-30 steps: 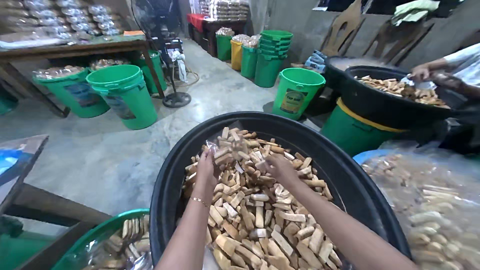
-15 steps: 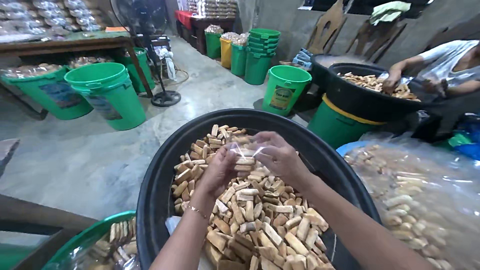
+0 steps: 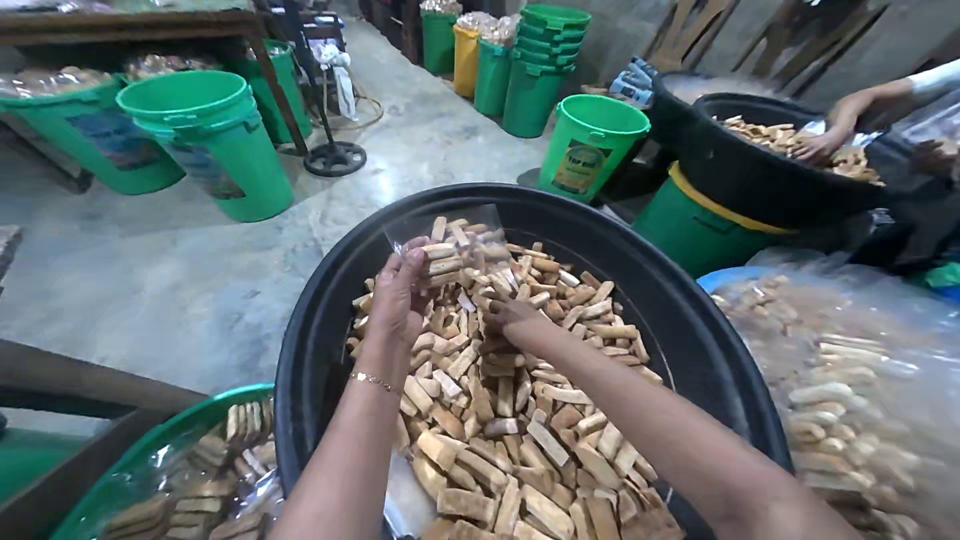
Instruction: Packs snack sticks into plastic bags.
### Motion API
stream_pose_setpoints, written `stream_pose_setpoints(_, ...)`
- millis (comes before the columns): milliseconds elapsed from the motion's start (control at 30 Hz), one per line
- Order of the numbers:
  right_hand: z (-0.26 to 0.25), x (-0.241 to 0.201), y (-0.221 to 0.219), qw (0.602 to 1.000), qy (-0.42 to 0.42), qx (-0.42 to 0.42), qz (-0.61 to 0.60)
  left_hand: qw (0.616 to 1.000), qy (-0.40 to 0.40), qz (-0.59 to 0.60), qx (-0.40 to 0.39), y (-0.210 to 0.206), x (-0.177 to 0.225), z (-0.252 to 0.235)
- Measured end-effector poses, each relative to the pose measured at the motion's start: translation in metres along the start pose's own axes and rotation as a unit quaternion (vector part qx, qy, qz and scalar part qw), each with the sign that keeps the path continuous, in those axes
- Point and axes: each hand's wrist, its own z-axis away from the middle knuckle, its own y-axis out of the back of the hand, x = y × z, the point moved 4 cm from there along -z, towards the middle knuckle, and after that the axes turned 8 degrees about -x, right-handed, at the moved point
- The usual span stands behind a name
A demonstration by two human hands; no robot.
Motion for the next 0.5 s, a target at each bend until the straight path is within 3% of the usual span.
stream_pose_setpoints(67,0.018,0.006,0.016,0.994,-0.038,0.065,-0.074,1.000,0.008,0.018,0.009,0.000,0.000,0.000)
stream_pose_setpoints(133,0.049,0.014,0.033,0.956,-0.018,0.256,-0.145,0.999,0.012,0.037,0.024,-0.002,-0.001,0.000)
stream_pose_setpoints(200,0.087,0.017,0.042,0.852,0.050,0.480,-0.202,0.998,0.029,0.053,0.034,-0.006,-0.005,0.002)
stream_pose_setpoints(233,0.105,0.015,0.046,0.800,0.087,0.546,-0.232,0.997,0.038,0.055,0.029,-0.011,-0.009,0.005)
stream_pose_setpoints(300,0.130,0.005,0.053,0.730,0.151,0.615,-0.256,0.997,0.065,0.041,-0.011,-0.027,-0.015,0.014)
stream_pose_setpoints(367,0.136,-0.002,0.058,0.697,0.187,0.656,-0.223,0.992,0.093,0.022,-0.086,-0.043,-0.021,0.024)
stream_pose_setpoints(500,0.125,-0.006,0.059,0.711,0.210,0.650,-0.165,0.975,0.121,0.023,-0.187,-0.059,-0.023,0.036)
